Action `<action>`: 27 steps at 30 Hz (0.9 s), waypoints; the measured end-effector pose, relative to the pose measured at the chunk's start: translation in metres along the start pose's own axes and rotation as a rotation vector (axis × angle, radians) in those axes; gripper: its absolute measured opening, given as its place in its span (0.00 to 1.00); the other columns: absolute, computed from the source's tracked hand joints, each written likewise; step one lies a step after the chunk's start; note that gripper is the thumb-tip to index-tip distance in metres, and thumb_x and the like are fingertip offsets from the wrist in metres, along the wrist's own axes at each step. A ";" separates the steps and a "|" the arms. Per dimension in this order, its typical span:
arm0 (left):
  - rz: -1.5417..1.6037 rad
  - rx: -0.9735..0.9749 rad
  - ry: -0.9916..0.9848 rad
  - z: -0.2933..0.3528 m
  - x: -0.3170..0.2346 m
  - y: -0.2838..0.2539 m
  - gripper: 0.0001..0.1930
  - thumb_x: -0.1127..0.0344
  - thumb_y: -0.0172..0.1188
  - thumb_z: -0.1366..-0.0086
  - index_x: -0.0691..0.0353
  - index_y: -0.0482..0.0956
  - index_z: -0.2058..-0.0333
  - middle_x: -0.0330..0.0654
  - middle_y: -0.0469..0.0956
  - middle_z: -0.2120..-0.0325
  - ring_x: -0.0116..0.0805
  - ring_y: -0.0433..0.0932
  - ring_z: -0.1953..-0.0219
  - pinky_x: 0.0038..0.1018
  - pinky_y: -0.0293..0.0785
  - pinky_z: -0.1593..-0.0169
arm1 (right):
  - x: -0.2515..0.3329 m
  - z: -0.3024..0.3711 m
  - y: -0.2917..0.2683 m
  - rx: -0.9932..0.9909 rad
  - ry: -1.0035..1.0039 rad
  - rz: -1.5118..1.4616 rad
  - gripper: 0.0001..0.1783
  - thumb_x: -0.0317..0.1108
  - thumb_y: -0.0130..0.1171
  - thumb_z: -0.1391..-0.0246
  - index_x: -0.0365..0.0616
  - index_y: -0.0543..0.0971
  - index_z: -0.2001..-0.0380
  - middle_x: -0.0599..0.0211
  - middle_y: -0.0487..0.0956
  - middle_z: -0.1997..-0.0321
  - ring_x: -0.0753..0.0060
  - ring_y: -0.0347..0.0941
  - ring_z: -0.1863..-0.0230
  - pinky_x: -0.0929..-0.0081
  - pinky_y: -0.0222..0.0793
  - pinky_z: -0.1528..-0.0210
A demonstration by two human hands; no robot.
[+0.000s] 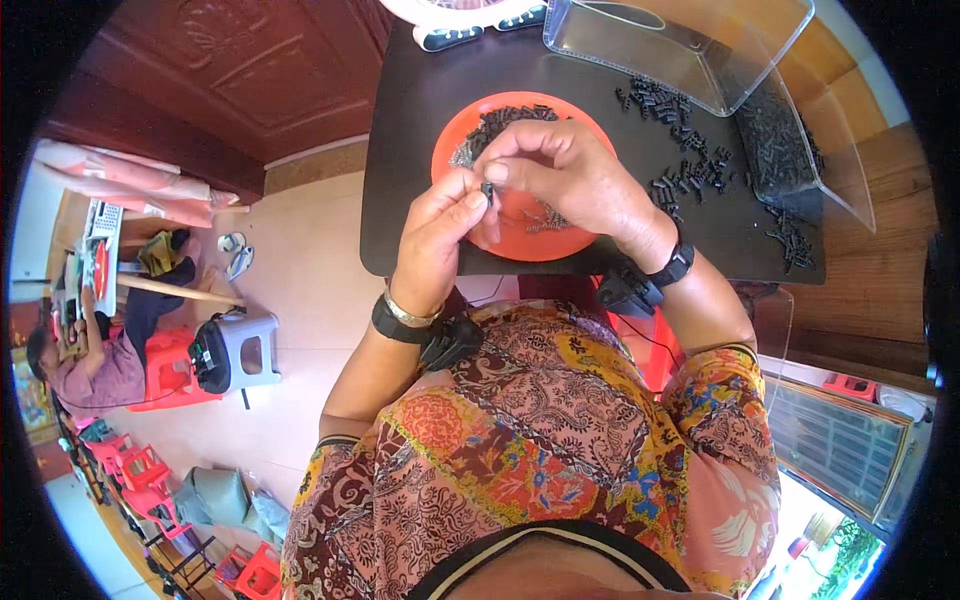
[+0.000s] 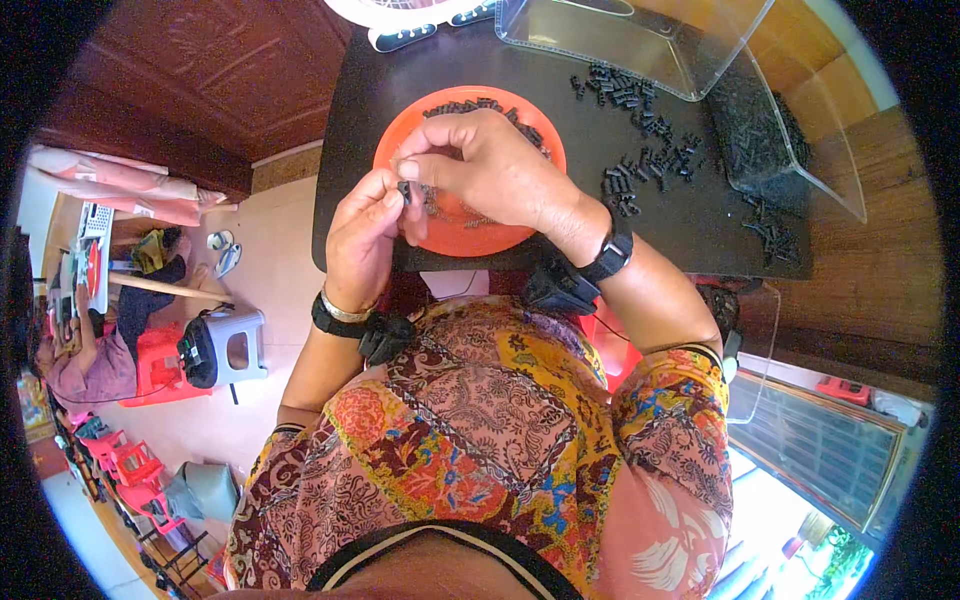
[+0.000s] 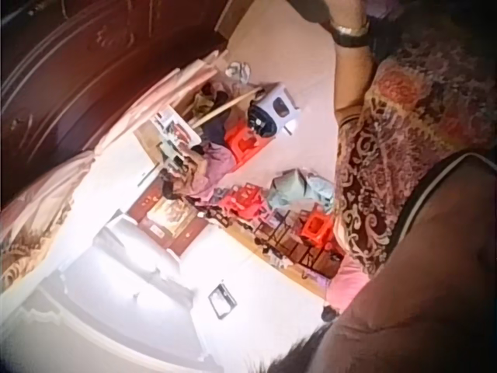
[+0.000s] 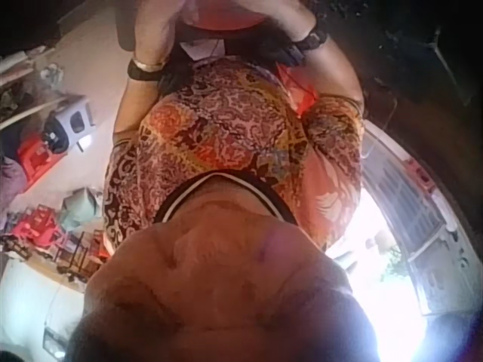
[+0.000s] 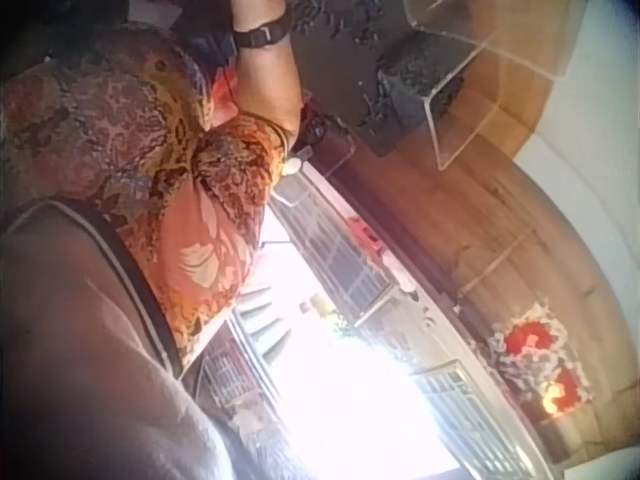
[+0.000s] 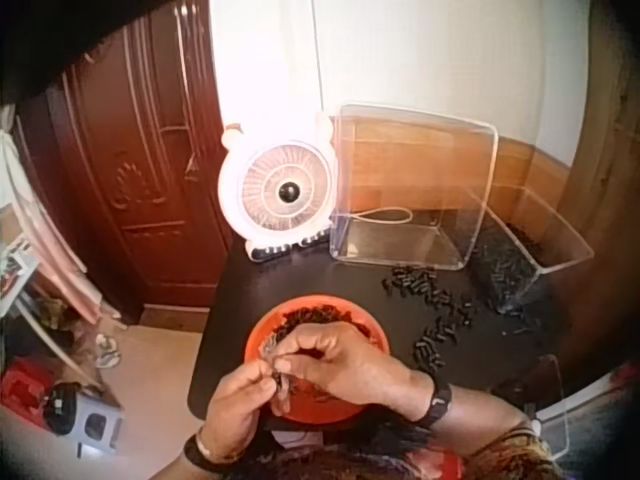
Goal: The person assembles small components by picking up plastic pieces and metal pieces from a plate and connecting them together by hand.
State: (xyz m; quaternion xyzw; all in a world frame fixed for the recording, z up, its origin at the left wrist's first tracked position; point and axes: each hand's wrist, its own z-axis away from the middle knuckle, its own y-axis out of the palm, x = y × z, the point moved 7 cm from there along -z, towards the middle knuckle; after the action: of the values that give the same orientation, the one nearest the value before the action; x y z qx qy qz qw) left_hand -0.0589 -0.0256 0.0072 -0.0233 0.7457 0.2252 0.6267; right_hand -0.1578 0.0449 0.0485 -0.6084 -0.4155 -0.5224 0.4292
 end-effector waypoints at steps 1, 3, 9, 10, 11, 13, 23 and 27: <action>0.007 0.003 -0.005 0.001 0.001 0.000 0.14 0.56 0.52 0.34 0.62 0.72 0.69 0.35 0.72 0.78 0.24 0.71 0.75 0.19 0.66 0.70 | 0.001 0.001 0.001 0.019 -0.018 -0.003 0.06 0.27 0.55 0.41 0.38 0.79 0.64 0.72 0.79 0.68 0.84 0.73 0.63 0.79 0.69 0.58; 0.015 0.005 -0.010 0.001 0.002 0.000 0.14 0.57 0.52 0.34 0.62 0.72 0.69 0.36 0.72 0.77 0.24 0.71 0.75 0.19 0.66 0.70 | 0.002 0.002 0.004 0.038 -0.035 -0.006 0.06 0.27 0.54 0.41 0.38 0.79 0.65 0.72 0.79 0.69 0.84 0.73 0.64 0.79 0.69 0.58; 0.065 -0.040 0.003 0.000 0.000 -0.002 0.13 0.57 0.50 0.33 0.63 0.72 0.68 0.37 0.73 0.76 0.24 0.72 0.75 0.20 0.66 0.69 | 0.026 0.010 0.005 0.002 -0.329 0.379 0.07 0.28 0.57 0.45 0.41 0.79 0.62 0.63 0.79 0.68 0.66 0.78 0.63 0.73 0.72 0.60; 0.092 -0.027 0.027 0.001 0.002 -0.005 0.13 0.57 0.50 0.33 0.63 0.72 0.68 0.37 0.73 0.76 0.25 0.72 0.75 0.20 0.66 0.69 | 0.036 0.014 0.002 -0.092 -0.432 0.635 0.09 0.29 0.58 0.48 0.43 0.79 0.62 0.62 0.78 0.66 0.62 0.76 0.61 0.70 0.72 0.59; 0.120 -0.015 0.051 0.001 0.001 -0.008 0.13 0.57 0.50 0.33 0.63 0.71 0.67 0.37 0.73 0.75 0.25 0.72 0.75 0.20 0.66 0.69 | 0.047 0.018 0.001 -0.187 -0.532 0.892 0.11 0.31 0.60 0.51 0.45 0.80 0.61 0.61 0.78 0.63 0.58 0.75 0.58 0.66 0.72 0.59; 0.103 -0.017 0.059 0.001 -0.003 -0.012 0.13 0.57 0.50 0.34 0.63 0.71 0.67 0.37 0.73 0.75 0.26 0.72 0.75 0.21 0.66 0.69 | 0.055 0.015 -0.019 -0.335 -0.510 1.050 0.12 0.33 0.60 0.53 0.46 0.80 0.62 0.63 0.77 0.62 0.56 0.74 0.59 0.63 0.72 0.57; 0.175 -0.047 0.081 0.007 -0.005 -0.025 0.12 0.58 0.50 0.34 0.62 0.69 0.71 0.39 0.72 0.75 0.26 0.70 0.75 0.21 0.64 0.70 | 0.004 0.000 -0.037 -0.140 -0.268 1.170 0.05 0.30 0.58 0.55 0.45 0.80 0.72 0.64 0.78 0.68 0.56 0.73 0.60 0.63 0.70 0.57; 0.188 -0.079 0.067 0.009 -0.007 -0.029 0.13 0.58 0.50 0.34 0.62 0.69 0.70 0.39 0.72 0.75 0.26 0.70 0.76 0.21 0.64 0.70 | -0.006 -0.006 -0.039 -0.109 -0.130 1.339 0.06 0.30 0.56 0.55 0.46 0.81 0.72 0.62 0.78 0.68 0.55 0.73 0.59 0.62 0.70 0.56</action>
State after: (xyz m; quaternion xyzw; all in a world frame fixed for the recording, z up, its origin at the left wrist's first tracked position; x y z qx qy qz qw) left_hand -0.0396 -0.0500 0.0039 0.0146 0.7555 0.3114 0.5762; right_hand -0.1977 0.0498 0.0465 -0.7858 0.0531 -0.1262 0.6032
